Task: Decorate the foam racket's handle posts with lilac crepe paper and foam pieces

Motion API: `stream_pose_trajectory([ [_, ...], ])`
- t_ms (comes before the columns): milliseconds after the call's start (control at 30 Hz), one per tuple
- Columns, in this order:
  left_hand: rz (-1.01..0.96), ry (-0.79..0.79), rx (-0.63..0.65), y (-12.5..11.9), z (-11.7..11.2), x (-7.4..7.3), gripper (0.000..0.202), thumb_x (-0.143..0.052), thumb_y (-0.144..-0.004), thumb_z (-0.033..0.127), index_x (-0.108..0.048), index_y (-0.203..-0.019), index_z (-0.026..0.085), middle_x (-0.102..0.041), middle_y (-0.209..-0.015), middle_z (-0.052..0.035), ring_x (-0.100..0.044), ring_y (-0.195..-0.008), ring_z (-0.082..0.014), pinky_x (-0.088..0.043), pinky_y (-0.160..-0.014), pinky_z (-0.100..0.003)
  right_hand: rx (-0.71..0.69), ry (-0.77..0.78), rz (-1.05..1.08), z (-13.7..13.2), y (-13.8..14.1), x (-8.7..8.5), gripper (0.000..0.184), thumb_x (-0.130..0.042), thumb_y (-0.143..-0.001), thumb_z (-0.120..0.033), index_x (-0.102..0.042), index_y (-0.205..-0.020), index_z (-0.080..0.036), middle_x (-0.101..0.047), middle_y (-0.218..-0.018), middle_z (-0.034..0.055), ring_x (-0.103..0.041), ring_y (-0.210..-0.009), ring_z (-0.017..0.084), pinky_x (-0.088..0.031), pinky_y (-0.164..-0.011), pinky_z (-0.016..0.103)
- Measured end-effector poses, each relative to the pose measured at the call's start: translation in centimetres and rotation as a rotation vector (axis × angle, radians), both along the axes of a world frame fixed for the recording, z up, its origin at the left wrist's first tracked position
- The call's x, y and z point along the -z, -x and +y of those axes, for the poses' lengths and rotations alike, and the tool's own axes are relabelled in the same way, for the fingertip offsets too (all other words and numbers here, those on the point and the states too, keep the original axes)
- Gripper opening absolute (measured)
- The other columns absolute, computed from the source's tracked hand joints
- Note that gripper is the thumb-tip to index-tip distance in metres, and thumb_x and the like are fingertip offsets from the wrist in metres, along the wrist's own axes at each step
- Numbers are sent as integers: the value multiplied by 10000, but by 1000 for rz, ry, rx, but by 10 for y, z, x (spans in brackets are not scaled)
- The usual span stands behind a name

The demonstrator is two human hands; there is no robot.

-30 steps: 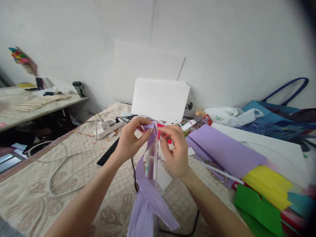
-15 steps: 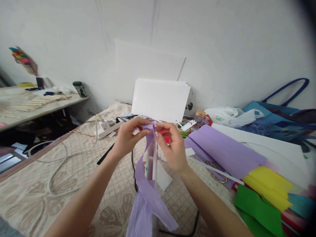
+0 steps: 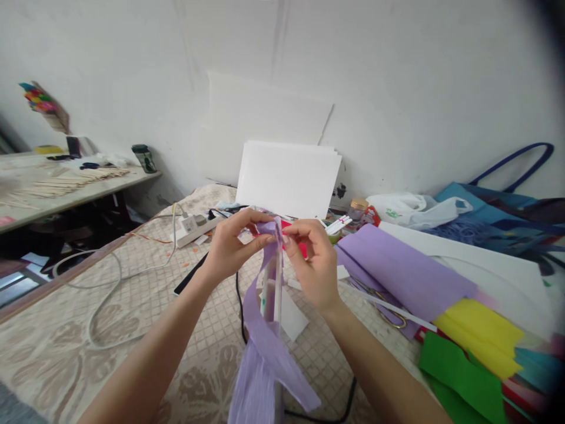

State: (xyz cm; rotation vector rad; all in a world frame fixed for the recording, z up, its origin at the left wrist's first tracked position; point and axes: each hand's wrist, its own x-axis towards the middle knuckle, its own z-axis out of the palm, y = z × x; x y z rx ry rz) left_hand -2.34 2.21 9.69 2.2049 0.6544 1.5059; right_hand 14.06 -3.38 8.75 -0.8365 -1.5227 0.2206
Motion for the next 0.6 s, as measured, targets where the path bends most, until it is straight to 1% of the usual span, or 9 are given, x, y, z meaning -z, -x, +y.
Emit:
stream_pose_trajectory([
  [100, 1, -11, -4, 0, 1, 0, 215, -731, -825, 327, -677, -996, 207, -727, -971, -56, -654, -851, -171, -505, -757, -286, 18, 3, -35, -4, -1, -5, 102, -552, -921, -183, -640, -897, -229, -599, -866, 23, -573, -831, 166, -487, -720, 316],
  [200, 11, -27, -4, 1, 1, 1, 239, -736, -821, 342, -675, -1011, 212, -723, -957, -48, -652, -853, -171, -495, -753, -283, -21, 78, -38, -8, 0, -11, 132, -562, -932, -222, -656, -838, -215, -598, -811, 18, -563, -778, 154, -467, -670, 296],
  [400, 43, -39, -35, 1, 0, 0, 251, -721, -832, 354, -664, -1028, 207, -701, -889, -36, -633, -774, -157, -490, -710, -277, -96, 189, 40, -8, 3, -12, 108, -619, -900, -265, -689, -836, -212, -615, -779, 9, -562, -744, 146, -453, -622, 273],
  [533, 61, -69, -46, 1, -2, -2, 275, -744, -811, 363, -660, -1020, 206, -716, -932, -42, -645, -804, -161, -491, -714, -271, -141, 247, 108, -7, 3, -10, 148, -626, -889, -258, -645, -757, -195, -551, -690, -24, -503, -644, 119, -417, -590, 258],
  [600, 68, -87, -51, 1, -2, -2, 297, -762, -795, 359, -657, -1024, 202, -720, -953, -42, -644, -807, -155, -489, -707, -261, -97, 218, 71, -8, 4, -10, 157, -608, -897, -225, -614, -743, -196, -525, -687, -27, -482, -635, 117, -403, -587, 256],
])
